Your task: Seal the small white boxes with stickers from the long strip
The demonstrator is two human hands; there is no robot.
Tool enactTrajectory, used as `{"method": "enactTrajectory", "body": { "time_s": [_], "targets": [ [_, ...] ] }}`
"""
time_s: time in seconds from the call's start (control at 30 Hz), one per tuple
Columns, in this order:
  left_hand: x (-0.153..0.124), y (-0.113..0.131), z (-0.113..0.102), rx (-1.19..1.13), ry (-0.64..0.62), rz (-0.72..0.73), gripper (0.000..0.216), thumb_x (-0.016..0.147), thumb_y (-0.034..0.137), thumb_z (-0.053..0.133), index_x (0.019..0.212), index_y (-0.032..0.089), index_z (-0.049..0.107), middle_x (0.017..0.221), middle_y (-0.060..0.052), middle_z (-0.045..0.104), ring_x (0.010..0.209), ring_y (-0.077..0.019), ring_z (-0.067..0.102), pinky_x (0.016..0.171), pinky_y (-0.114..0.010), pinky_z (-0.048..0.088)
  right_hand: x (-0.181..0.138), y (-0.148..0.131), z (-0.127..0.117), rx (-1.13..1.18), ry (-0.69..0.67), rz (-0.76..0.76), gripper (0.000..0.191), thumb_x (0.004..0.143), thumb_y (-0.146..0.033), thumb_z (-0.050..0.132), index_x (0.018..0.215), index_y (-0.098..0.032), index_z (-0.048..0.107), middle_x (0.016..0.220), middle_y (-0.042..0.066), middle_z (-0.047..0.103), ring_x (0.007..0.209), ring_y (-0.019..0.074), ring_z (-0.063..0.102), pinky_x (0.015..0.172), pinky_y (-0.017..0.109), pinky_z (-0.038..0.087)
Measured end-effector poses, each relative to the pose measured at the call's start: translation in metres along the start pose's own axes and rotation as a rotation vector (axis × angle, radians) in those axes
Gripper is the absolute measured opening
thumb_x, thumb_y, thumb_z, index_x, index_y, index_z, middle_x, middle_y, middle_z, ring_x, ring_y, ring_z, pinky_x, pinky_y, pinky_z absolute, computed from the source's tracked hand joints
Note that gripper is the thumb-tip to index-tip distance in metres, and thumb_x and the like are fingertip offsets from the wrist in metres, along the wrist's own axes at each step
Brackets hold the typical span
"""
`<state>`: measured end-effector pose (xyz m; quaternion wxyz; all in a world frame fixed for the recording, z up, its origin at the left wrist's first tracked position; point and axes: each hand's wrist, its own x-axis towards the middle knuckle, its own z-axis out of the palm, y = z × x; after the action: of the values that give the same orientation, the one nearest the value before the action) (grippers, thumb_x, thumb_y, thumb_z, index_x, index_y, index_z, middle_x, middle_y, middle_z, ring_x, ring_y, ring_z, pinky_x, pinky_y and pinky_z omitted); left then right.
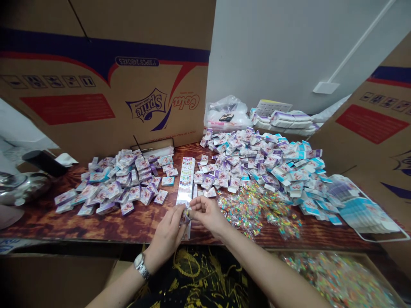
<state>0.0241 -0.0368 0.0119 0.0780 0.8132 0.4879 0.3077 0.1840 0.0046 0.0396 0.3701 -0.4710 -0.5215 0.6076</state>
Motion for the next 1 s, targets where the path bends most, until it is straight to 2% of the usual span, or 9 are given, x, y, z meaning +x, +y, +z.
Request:
{"method": "enactTrajectory", "body": {
  "time_s": [0.23, 0.4, 0.47, 0.53, 0.6, 0.73, 0.83, 0.9, 1.0],
  "targets": [
    [-0.003, -0.004, 0.003, 0.023, -0.02, 0.011, 0.048, 0.079, 0.004, 0.04, 0.127, 0.009, 0.036, 0.114, -0.016, 0.053, 0.108, -0.0245, 0.051, 0.091, -0.038, 0.047, 0.0, 0.007, 0.0, -0.086, -0.144, -0.046, 0.022, 0.074, -0.03, 0.065, 0.086, -0.018, 0.051, 0.068, -0.003, 0.056, 0.062, 0.0106, 0.053, 0.06, 0.023, 0.04],
    [-0.002, -0.003, 0.002, 0.049, 0.017, 0.046, 0.048, 0.081, 0.006, 0.04, 0.129, 0.009, 0.035, 0.114, -0.017, 0.054, 0.108, -0.0247, 0.052, 0.091, -0.038, 0.048, -0.005, -0.006, 0.001, -0.429, -0.102, -0.235, 0.006, 0.081, -0.019, 0.053, 0.087, -0.02, 0.052, 0.075, -0.001, 0.057, 0.069, 0.0121, 0.055, 0.063, 0.023, 0.041],
    [-0.002, -0.003, 0.001, 0.058, 0.026, 0.061, 0.048, 0.082, 0.006, 0.04, 0.13, 0.009, 0.034, 0.115, -0.017, 0.053, 0.11, -0.0252, 0.051, 0.092, -0.039, 0.047, -0.004, -0.01, -0.002, -0.561, -0.056, -0.297, 0.014, 0.078, -0.015, 0.055, 0.09, -0.021, 0.054, 0.085, 0.0, 0.055, 0.074, 0.0126, 0.054, 0.068, 0.025, 0.042],
    [-0.002, -0.004, 0.0, 0.055, 0.038, 0.079, 0.049, 0.083, 0.005, 0.038, 0.132, 0.011, 0.032, 0.117, -0.017, 0.052, 0.113, -0.0255, 0.049, 0.093, -0.04, 0.047, 0.0, -0.011, -0.005, -0.619, -0.03, -0.297, 0.026, 0.074, -0.016, 0.06, 0.098, -0.023, 0.055, 0.091, 0.0, 0.053, 0.072, 0.0118, 0.053, 0.067, 0.025, 0.042],
    [-0.002, -0.004, -0.001, 0.035, 0.044, 0.096, 0.051, 0.084, 0.005, 0.037, 0.134, 0.013, 0.03, 0.119, -0.016, 0.051, 0.114, -0.0247, 0.048, 0.094, -0.04, 0.046, 0.005, -0.007, -0.009, -0.599, -0.061, -0.26, 0.034, 0.073, -0.019, 0.063, 0.105, -0.024, 0.054, 0.087, -0.001, 0.053, 0.066, 0.0103, 0.051, 0.063, 0.023, 0.041],
    [-0.003, -0.003, -0.001, -0.036, 0.035, 0.105, 0.049, 0.084, 0.006, 0.038, 0.132, 0.018, 0.033, 0.118, -0.014, 0.05, 0.111, -0.0223, 0.051, 0.092, -0.036, 0.047, 0.01, 0.0, -0.012, -0.525, -0.115, -0.228, 0.028, 0.074, -0.018, 0.062, 0.1, -0.025, 0.055, 0.067, -0.006, 0.051, 0.059, 0.0101, 0.047, 0.057, 0.021, 0.038],
    [-0.002, 0.0, -0.002, -0.117, 0.022, 0.054, 0.042, 0.083, 0.007, 0.041, 0.123, 0.019, 0.041, 0.115, -0.012, 0.052, 0.107, -0.0214, 0.053, 0.089, -0.035, 0.049, 0.005, -0.005, -0.009, -0.544, -0.096, -0.244, 0.026, 0.075, -0.017, 0.061, 0.099, -0.025, 0.054, 0.063, -0.007, 0.048, 0.056, 0.0097, 0.045, 0.055, 0.02, 0.038],
    [0.0, 0.001, -0.005, -0.178, 0.014, -0.007, 0.038, 0.082, 0.007, 0.043, 0.117, 0.019, 0.044, 0.113, -0.011, 0.053, 0.105, -0.0209, 0.054, 0.087, -0.035, 0.049, -0.003, -0.012, -0.007, -0.572, -0.049, -0.315, 0.024, 0.078, -0.019, 0.058, 0.101, -0.023, 0.053, 0.071, -0.004, 0.051, 0.062, 0.0109, 0.049, 0.058, 0.021, 0.04],
    [0.006, 0.003, -0.011, -0.23, 0.028, -0.075, 0.032, 0.081, 0.009, 0.045, 0.112, 0.019, 0.045, 0.107, -0.01, 0.054, 0.101, -0.0206, 0.055, 0.085, -0.035, 0.049, -0.017, -0.02, -0.005, -0.635, 0.039, -0.51, 0.016, 0.084, -0.021, 0.053, 0.1, -0.021, 0.056, 0.096, 0.005, 0.053, 0.088, 0.0167, 0.053, 0.076, 0.028, 0.045]
  ]
}}
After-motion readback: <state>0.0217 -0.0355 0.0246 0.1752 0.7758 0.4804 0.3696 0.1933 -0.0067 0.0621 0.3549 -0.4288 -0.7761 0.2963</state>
